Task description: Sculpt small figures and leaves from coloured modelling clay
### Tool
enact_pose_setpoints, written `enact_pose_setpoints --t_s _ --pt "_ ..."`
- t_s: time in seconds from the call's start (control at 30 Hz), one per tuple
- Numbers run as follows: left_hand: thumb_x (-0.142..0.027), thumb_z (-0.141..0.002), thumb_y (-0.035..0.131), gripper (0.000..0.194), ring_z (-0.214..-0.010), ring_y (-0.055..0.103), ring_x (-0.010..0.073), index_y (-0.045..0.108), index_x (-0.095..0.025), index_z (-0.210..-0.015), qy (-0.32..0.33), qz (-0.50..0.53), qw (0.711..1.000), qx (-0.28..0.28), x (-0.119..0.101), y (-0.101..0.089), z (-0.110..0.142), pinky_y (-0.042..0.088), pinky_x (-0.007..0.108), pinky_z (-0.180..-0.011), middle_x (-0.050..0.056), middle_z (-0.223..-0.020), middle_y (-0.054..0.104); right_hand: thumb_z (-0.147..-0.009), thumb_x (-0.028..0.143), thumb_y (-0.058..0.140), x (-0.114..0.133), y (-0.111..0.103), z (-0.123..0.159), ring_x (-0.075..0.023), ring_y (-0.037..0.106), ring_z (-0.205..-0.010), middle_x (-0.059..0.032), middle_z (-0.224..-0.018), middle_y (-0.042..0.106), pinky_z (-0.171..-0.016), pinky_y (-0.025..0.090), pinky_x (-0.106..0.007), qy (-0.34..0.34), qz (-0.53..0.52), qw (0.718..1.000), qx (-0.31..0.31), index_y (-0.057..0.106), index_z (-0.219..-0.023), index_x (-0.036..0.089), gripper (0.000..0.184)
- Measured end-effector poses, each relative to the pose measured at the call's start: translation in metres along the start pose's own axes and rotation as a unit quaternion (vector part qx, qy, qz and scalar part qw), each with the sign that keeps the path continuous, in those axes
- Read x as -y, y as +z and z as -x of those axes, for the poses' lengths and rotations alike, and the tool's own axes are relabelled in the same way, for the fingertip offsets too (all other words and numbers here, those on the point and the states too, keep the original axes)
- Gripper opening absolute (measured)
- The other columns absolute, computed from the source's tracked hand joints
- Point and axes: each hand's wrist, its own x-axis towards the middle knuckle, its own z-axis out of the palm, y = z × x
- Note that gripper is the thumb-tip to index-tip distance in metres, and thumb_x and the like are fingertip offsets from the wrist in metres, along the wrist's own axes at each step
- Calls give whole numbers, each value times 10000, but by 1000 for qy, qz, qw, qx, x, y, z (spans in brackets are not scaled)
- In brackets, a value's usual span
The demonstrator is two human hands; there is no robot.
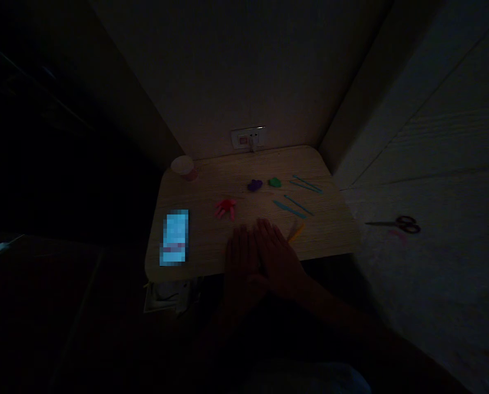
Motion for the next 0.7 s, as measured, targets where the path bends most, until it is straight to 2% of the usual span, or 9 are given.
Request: enact_pose_setpoints --t_s 0.1,0.2,0.43,0.5,0.7 --pt "-295 -946 517 787 -1606 221 423 263 -22 -1639 3 -5 1000 2 -6 -2 23 302 619 -1253 280 -1700 287 -941 778 477 6 1 22 -409 44 -1637 -291 -1733 148 -1287 214 -637 -11 9 1000 -3 250 -1635 -32 1090" --pt "-318 -950 518 805 -1607 214 430 239 -35 -1651 -3 -12 1000 4 -10 -2 30 304 627 -1250 277 -1706 275 -929 784 495 11 1 28 -422 41 -1634 -302 -1729 145 -1290 204 -631 -3 22 1000 1 254 -1631 -43 1111" --pt "-255 -940 545 708 -1599 219 451 380 -86 -1608 -32 -30 999 18 -4 -1 -10 288 655 -1248 223 -1707 318 -954 781 448 1 0 -11 -422 97 -1630 -320 -1698 243 -1286 193 -639 33 19 999 0 358 -1587 -51 1049" --pt "-269 -938 545 711 -1606 200 446 385 -103 -1610 -28 -27 999 21 -2 -3 -12 286 662 -1245 209 -1715 307 -953 781 448 -2 0 -13 -415 93 -1632 -317 -1698 251 -1288 190 -634 34 22 999 -3 355 -1590 -48 1050" --pt "-363 -894 594 826 -1599 147 509 349 -85 -1632 1 -18 999 35 -10 -12 25 265 713 -1227 223 -1730 255 -949 792 432 7 -1 23 -401 35 -1639 -286 -1734 151 -1294 183 -633 10 32 999 -12 235 -1640 -29 1092"
